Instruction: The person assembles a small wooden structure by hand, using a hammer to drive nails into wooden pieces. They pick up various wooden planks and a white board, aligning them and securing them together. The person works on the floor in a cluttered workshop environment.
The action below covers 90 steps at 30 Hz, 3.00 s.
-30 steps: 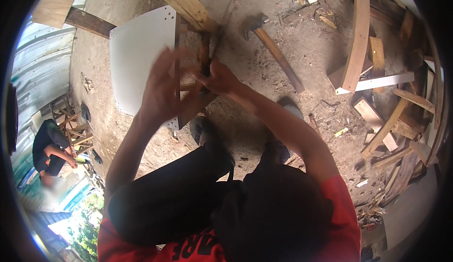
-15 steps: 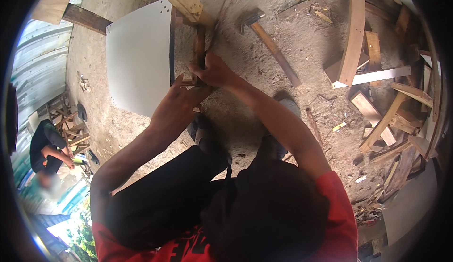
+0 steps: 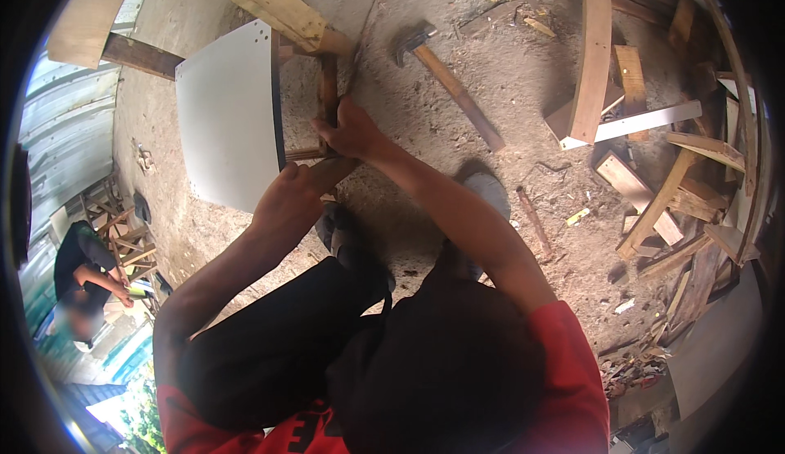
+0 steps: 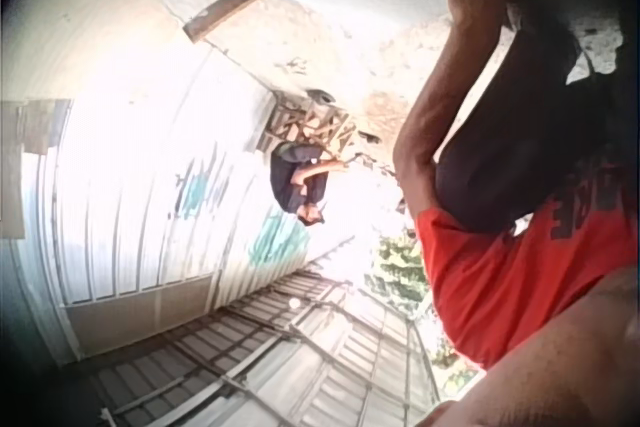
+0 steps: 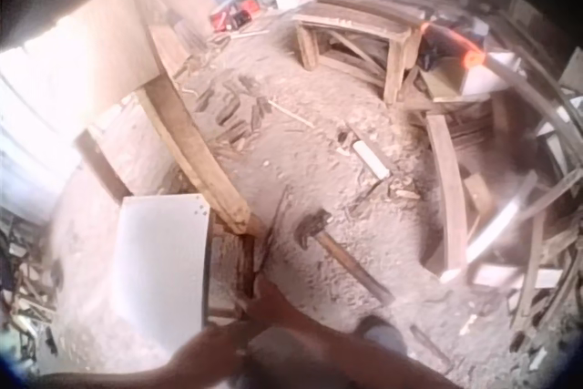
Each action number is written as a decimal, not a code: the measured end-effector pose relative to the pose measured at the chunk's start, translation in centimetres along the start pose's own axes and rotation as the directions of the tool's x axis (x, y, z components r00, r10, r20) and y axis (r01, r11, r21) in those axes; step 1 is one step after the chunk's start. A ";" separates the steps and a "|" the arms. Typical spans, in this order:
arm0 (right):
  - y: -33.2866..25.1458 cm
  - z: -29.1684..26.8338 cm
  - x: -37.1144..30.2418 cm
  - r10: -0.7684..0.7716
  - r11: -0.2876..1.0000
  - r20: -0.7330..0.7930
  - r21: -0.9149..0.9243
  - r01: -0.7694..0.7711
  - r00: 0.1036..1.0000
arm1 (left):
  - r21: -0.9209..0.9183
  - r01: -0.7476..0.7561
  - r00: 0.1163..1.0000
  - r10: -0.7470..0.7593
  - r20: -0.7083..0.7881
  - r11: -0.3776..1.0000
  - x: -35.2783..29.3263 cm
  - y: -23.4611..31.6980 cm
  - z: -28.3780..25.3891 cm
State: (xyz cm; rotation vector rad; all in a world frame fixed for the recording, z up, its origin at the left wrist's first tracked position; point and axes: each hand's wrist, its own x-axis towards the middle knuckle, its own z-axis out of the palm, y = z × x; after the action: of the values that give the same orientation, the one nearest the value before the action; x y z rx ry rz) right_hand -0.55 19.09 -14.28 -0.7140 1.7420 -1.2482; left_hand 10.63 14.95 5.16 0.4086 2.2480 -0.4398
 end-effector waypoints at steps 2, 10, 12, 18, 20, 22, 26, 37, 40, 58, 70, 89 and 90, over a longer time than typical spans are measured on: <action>0.1 -0.3 0.2 -0.027 1.000 -0.012 -0.006 0.027 1.000 | 0.010 -0.011 0.999 0.011 0.032 1.000 0.3 -0.2 -0.3; -0.2 -0.3 1.1 -0.019 1.000 0.022 0.017 0.019 1.000 | 0.050 0.009 0.997 -0.012 0.073 0.999 0.7 -0.8 -1.0; 0.1 0.3 1.2 -0.030 1.000 -0.003 0.003 0.030 1.000 | 0.024 -0.004 0.992 0.001 0.129 1.000 0.8 -0.9 -1.1; -0.5 -0.5 2.0 0.052 0.995 0.059 -0.093 -0.046 0.997 | -0.051 0.094 0.987 -0.087 0.133 0.994 1.5 -0.4 -0.5; -0.5 -0.1 2.5 0.055 0.997 0.089 -0.064 -0.050 0.995 | -0.193 0.142 0.990 -0.143 0.010 0.971 1.5 -0.8 0.4; 0.5 0.5 3.4 0.006 1.000 0.092 0.014 -0.007 0.996 | -0.444 0.134 0.939 -0.257 -0.229 0.886 1.5 -1.4 2.3; 0.6 -1.4 3.6 -0.028 0.995 0.161 0.104 0.011 0.987 | -0.335 -0.193 0.973 0.135 -0.188 0.922 1.3 -6.3 -3.4; 1.4 1.2 4.1 0.046 0.989 -0.030 0.144 -0.041 0.998 | -0.403 0.169 0.986 -0.150 0.078 0.899 2.6 -2.1 -1.3; 2.1 3.6 4.2 0.064 0.953 -0.168 0.303 -0.011 0.984 | -0.159 0.209 0.953 -0.165 0.253 0.965 4.3 0.6 -0.1; 1.5 4.5 6.4 -0.034 0.986 -0.140 0.156 0.056 0.990 | 0.174 0.257 0.961 -0.270 0.057 0.951 3.2 1.9 1.1; 4.3 5.9 7.5 0.073 0.965 -0.203 0.261 -0.017 0.976 | 0.077 0.263 0.962 -0.268 0.058 0.962 3.6 1.9 1.4; 0.4 2.7 5.1 0.044 0.995 0.069 0.092 -0.050 0.997 | -0.766 -0.032 0.225 -0.742 -0.632 0.642 3.1 -10.5 5.0; 0.5 2.6 5.1 0.050 0.996 0.075 0.076 -0.056 0.996 | -0.760 -0.021 0.232 -0.736 -0.636 0.650 3.0 -10.5 5.1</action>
State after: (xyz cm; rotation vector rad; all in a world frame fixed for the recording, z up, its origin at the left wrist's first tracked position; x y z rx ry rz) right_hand -0.66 13.84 -16.70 -0.6561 1.6340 -1.2319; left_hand 7.52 3.84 1.57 -0.5219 3.4763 0.6007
